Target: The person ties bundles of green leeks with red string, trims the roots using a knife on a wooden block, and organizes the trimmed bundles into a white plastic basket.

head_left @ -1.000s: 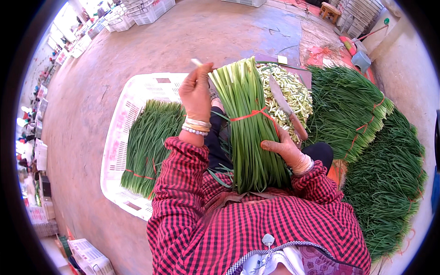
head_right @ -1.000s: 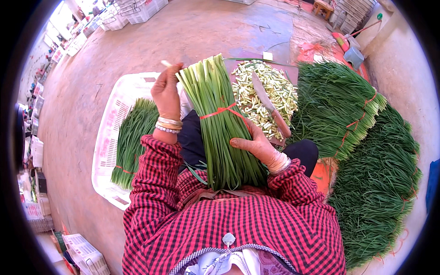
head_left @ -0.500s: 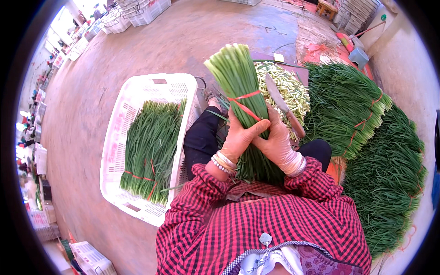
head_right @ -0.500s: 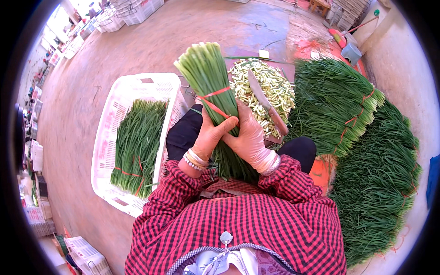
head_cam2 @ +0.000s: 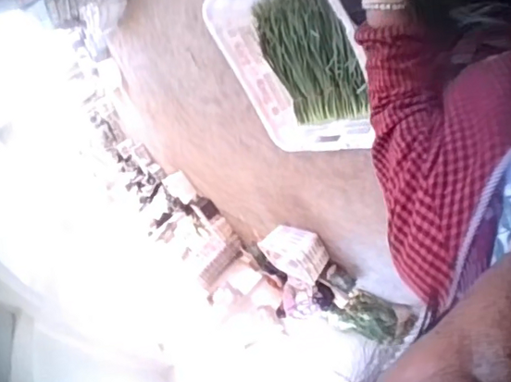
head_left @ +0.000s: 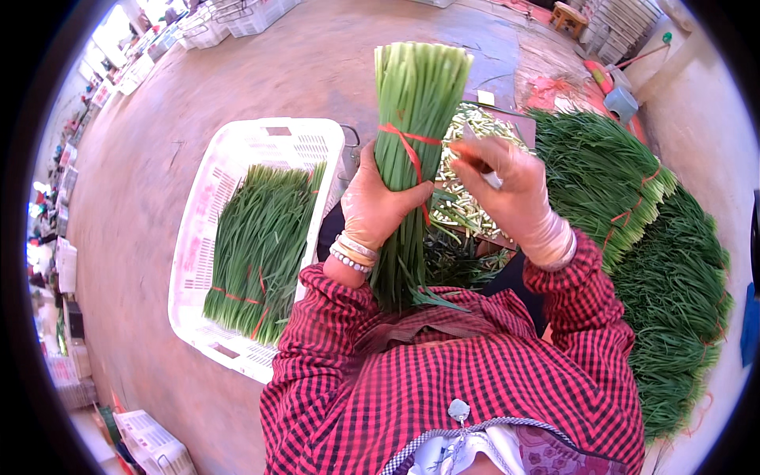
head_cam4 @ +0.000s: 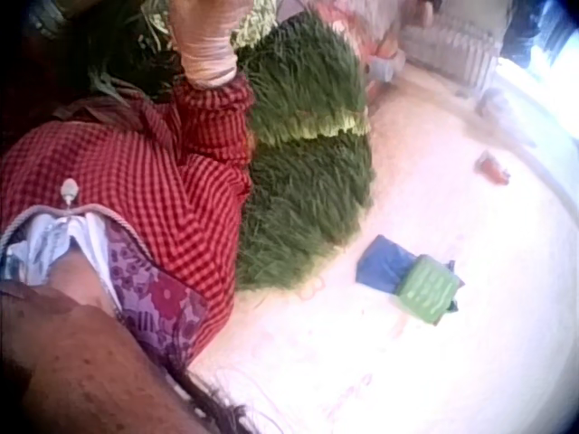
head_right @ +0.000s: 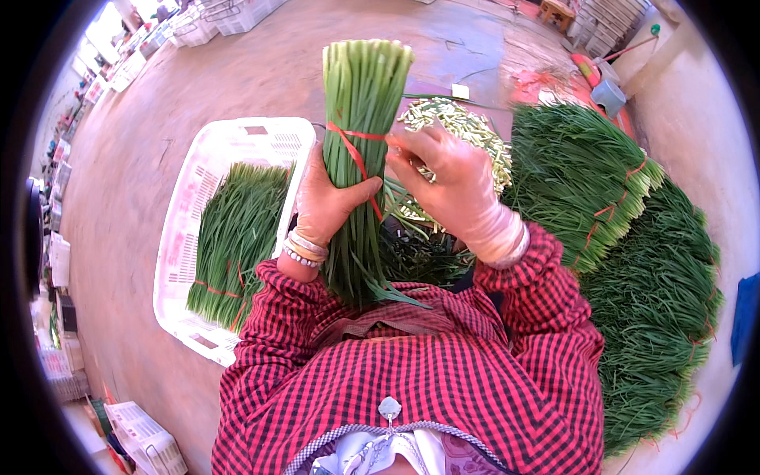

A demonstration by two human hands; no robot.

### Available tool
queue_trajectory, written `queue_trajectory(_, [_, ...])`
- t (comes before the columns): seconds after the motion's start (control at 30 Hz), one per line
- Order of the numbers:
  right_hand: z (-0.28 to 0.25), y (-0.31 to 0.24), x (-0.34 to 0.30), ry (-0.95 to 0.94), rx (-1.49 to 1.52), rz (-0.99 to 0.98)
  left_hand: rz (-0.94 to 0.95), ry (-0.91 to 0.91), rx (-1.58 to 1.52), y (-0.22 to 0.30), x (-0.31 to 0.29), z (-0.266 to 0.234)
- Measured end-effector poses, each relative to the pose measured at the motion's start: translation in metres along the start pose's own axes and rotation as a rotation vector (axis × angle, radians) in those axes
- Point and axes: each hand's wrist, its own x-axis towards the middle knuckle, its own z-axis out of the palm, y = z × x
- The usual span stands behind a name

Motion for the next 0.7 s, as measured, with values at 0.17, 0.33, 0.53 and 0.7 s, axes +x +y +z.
queue_trajectory(0.17, [0.001,-0.006,0.037,-0.026,-0.224,-0.123,0.024,0.044,0.244,0.015,-0.011,0.015])
queue_trajectory(0.33, [0.013,0.004,0.042,-0.043,-0.367,-0.146,0.014,0.131,0.433,0.022,-0.014,0.024])
queue_trajectory(0.53, [0.017,0.020,0.038,-0.238,0.000,0.078,0.055,0.140,0.476,0.019,-0.014,0.023])
queue_trajectory(0.7, [-0.003,-0.017,-0.006,-0.798,0.706,0.440,-0.027,0.191,0.165,0.012,-0.002,-0.002])
